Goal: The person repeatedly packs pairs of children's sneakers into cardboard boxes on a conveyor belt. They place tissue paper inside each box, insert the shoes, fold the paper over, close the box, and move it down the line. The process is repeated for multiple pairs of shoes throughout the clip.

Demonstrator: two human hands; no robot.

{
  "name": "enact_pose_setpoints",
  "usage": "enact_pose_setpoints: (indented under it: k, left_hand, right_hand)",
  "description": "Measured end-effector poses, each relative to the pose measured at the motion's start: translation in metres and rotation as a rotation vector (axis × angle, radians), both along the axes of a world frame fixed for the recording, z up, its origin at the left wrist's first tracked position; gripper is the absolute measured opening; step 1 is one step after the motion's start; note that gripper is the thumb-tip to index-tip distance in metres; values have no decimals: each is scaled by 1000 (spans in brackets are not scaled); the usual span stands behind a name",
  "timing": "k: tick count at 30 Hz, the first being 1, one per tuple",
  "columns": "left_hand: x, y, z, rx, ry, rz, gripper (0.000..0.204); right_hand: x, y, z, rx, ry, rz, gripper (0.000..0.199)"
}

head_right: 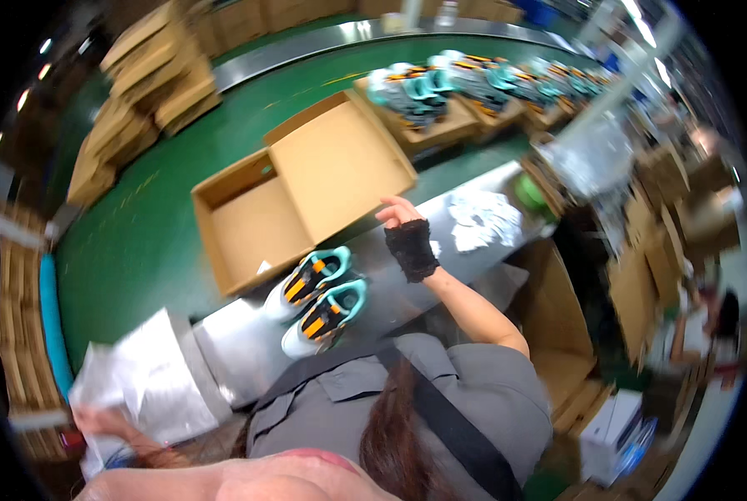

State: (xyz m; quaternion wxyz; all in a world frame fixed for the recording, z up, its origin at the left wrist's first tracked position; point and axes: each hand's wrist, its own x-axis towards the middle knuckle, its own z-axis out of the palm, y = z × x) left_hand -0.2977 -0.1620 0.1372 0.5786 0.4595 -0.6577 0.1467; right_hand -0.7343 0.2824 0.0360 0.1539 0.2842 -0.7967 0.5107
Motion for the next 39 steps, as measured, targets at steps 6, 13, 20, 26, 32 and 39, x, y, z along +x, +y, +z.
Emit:
enact_pose_setpoints:
  k: [6, 13, 20, 26, 32, 39]
  left_hand:
    - [-198, 99, 58, 234, 185, -727, 20]
    - [-355, 159, 60, 509, 160, -1431, 32]
    - [-346, 129, -63, 301, -966, -764, 51]
    - [-290, 25, -139, 1338, -511, -635, 58]
    - [-286, -45, -162, 1654, 209, -430, 95]
    - [-317, -20, -215, 1726, 747, -994, 55]
  right_hand:
    - [41, -101, 85, 56, -313, 797, 49]
    - [19, -171, 90, -496, -769, 772, 7]
    - [-164, -77, 12, -810, -965, 68, 16]
    - [-184, 21, -32, -857, -825, -229, 19]
    - [-133, 62, -26, -514, -991, -449, 41]
    - [61, 11, -14, 608, -316, 496, 40]
